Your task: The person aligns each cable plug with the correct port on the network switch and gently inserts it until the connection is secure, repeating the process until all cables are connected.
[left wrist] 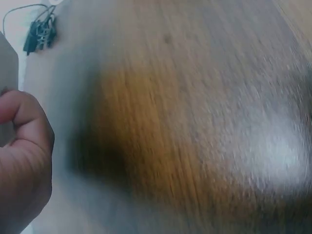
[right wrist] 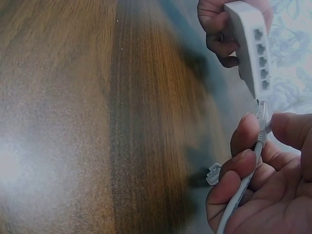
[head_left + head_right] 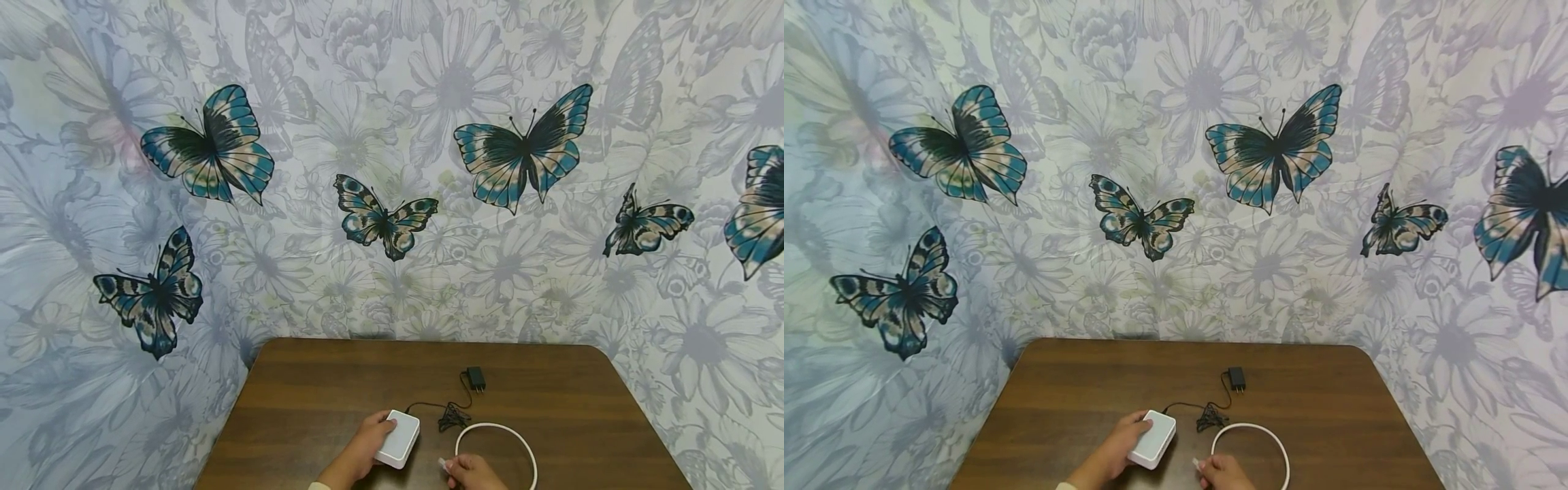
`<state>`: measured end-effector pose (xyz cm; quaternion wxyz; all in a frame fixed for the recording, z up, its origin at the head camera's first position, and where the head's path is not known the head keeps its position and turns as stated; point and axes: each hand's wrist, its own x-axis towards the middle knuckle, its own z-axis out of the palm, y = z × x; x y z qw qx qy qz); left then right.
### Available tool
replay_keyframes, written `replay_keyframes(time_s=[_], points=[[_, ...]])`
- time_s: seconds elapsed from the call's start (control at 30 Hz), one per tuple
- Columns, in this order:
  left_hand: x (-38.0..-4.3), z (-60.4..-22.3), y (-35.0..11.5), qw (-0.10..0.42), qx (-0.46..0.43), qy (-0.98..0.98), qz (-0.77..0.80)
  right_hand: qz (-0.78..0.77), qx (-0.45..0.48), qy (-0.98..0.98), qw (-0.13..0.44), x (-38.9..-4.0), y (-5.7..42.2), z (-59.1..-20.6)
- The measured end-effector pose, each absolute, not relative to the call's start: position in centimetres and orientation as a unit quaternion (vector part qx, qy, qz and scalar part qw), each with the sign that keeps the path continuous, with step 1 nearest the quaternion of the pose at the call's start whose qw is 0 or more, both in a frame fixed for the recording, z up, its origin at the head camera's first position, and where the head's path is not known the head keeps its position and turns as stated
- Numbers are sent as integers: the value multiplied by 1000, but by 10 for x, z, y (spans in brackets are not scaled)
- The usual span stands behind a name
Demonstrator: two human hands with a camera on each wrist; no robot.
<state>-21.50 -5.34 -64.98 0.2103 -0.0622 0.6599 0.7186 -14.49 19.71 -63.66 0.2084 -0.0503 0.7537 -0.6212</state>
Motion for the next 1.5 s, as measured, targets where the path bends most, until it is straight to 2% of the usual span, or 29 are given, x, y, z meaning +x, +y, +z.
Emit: replay_keyframes(time_s=[0.17,0.57,0.87,1.13,1.5], points=[[-213,-648,-55,240,-51,614,750,-623,-51,751,211,-146,197,-636],[-212,-644,-51,256,-28,592,764,-626,-43,752,202,-150,193,-628],[-213,-644,-49,248,-22,597,763,-631,-40,749,198,-150,190,-628],[-213,-641,-46,250,-14,598,761,-645,-36,744,169,-155,182,-627],[-214,-636,-46,251,-8,598,761,-673,-86,706,205,-157,167,-620]])
